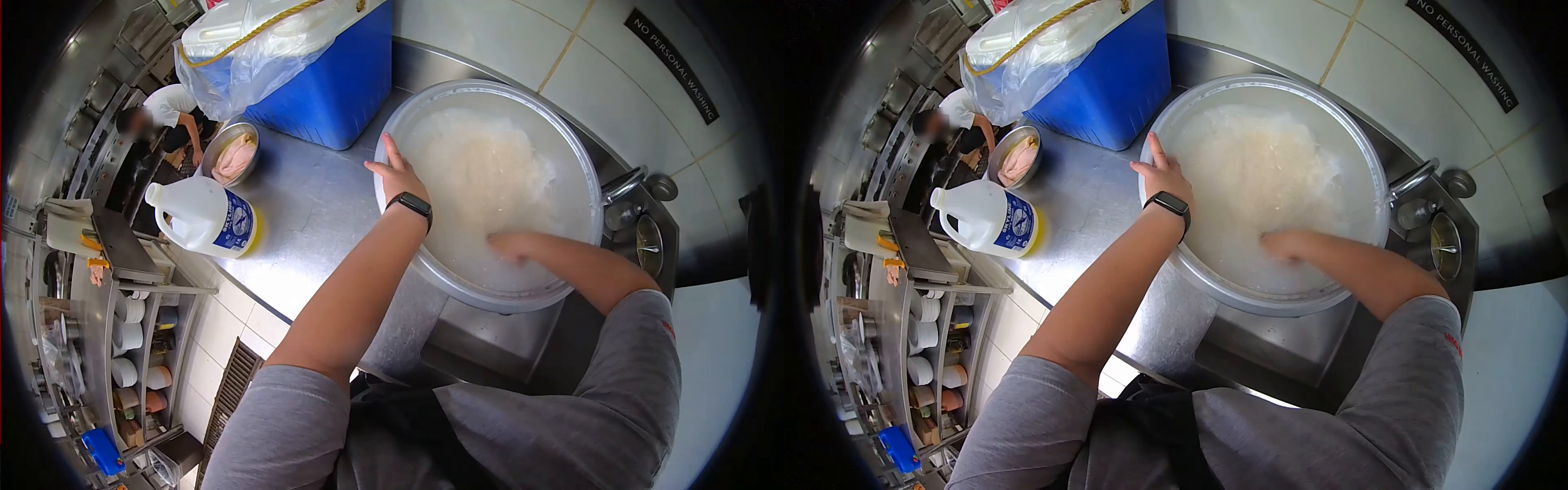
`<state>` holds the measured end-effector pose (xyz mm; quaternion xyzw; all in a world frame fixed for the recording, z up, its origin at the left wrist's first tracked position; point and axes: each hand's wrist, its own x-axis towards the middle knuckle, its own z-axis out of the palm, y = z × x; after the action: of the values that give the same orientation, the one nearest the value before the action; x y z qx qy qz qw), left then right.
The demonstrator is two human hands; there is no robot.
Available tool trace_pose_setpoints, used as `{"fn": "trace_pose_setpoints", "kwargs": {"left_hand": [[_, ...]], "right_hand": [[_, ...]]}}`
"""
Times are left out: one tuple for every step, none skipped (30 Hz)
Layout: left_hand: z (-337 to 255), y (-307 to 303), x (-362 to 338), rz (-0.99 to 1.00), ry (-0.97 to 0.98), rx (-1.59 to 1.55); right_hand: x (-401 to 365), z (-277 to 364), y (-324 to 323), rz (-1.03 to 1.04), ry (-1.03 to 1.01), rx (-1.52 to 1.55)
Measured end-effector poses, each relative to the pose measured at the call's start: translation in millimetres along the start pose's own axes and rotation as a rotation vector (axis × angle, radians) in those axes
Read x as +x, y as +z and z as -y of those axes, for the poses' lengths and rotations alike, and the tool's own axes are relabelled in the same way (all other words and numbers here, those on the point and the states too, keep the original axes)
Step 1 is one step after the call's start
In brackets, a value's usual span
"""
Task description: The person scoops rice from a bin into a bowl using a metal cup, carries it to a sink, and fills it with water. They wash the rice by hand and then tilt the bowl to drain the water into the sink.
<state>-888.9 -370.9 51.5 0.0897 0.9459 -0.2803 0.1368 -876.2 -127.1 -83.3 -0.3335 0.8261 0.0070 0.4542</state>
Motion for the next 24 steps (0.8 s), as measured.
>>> {"fn": "trace_pose_setpoints", "kwargs": {"left_hand": [[-1, 2, 1, -0.014, -0.006, 0.003], [-2, 4, 4, -0.013, -0.005, 0.008], [-3, 6, 7, -0.035, -0.015, -0.009], [-4, 8, 9, -0.054, -0.023, -0.026], [-3, 7, 7, -0.049, -0.026, -0.023], [0, 2, 1, -0.063, -0.014, -0.068], [3, -1, -2, -0.077, -0.003, -0.112], [7, -1, -2, -0.069, -0.010, -0.107], [11, -1, -2, -0.098, 0.015, -0.178], [14, 0, -1, -0.128, 0.041, -0.250], [18, 2, 2, -0.124, 0.037, -0.246], [23, 4, 7, -0.132, 0.037, -0.266], [25, 6, 11, -0.140, 0.039, -0.287], [26, 5, 12, -0.139, 0.039, -0.285], [25, 4, 13, -0.125, 0.008, -0.317], [24, 4, 13, -0.110, -0.020, -0.353], [23, 3, 13, -0.110, -0.016, -0.358], [24, 3, 13, -0.133, -0.041, -0.461], [25, 3, 13, -0.157, -0.066, -0.565], [32, 6, 14, -0.161, -0.061, -0.574], [43, 11, 14, -0.183, 0.089, -0.673], [50, 16, 14, -0.200, 0.245, -0.769], [51, 22, 10, -0.201, 0.255, -0.773], [50, 29, 6, -0.336, 0.245, -0.821]], "right_hand": [[5, 16, 15, -0.250, 0.072, 0.481], [5, 35, 17, -0.318, 0.033, 0.451], [7, 52, 10, -0.386, -0.006, 0.419], [30, 61, 4, -0.385, -0.010, 0.421], [63, 65, -3, -0.188, 0.142, 0.098], [86, 66, -13, 0.011, 0.286, -0.228], [78, 73, -37, -0.058, 0.332, -0.174], [68, 76, -62, -0.127, 0.378, -0.119], [88, 54, -68, -0.231, 0.381, 0.013], [107, 32, -74, -0.332, 0.383, 0.146], [98, 29, -94, -0.337, 0.429, 0.195], [87, 27, -115, -0.345, 0.477, 0.242], [101, 4, -113, -0.434, 0.530, 0.156], [112, -27, -107, -0.520, 0.584, 0.069], [104, -50, -110, -0.466, 0.594, 0.066], [95, -63, -112, -0.409, 0.605, 0.063], [62, -52, -125, -0.345, 0.613, 0.057], [29, -38, -139, -0.282, 0.622, 0.049], [23, -44, -135, -0.279, 0.631, 0.046], [13, -57, -129, -0.300, 0.702, -0.013], [1, -67, -125, -0.322, 0.773, -0.072], [-11, -75, -118, -0.317, 0.784, -0.072], [-28, -78, -110, -0.336, 0.755, -0.011], [-41, -85, -101, -0.361, 0.726, 0.052]]}}
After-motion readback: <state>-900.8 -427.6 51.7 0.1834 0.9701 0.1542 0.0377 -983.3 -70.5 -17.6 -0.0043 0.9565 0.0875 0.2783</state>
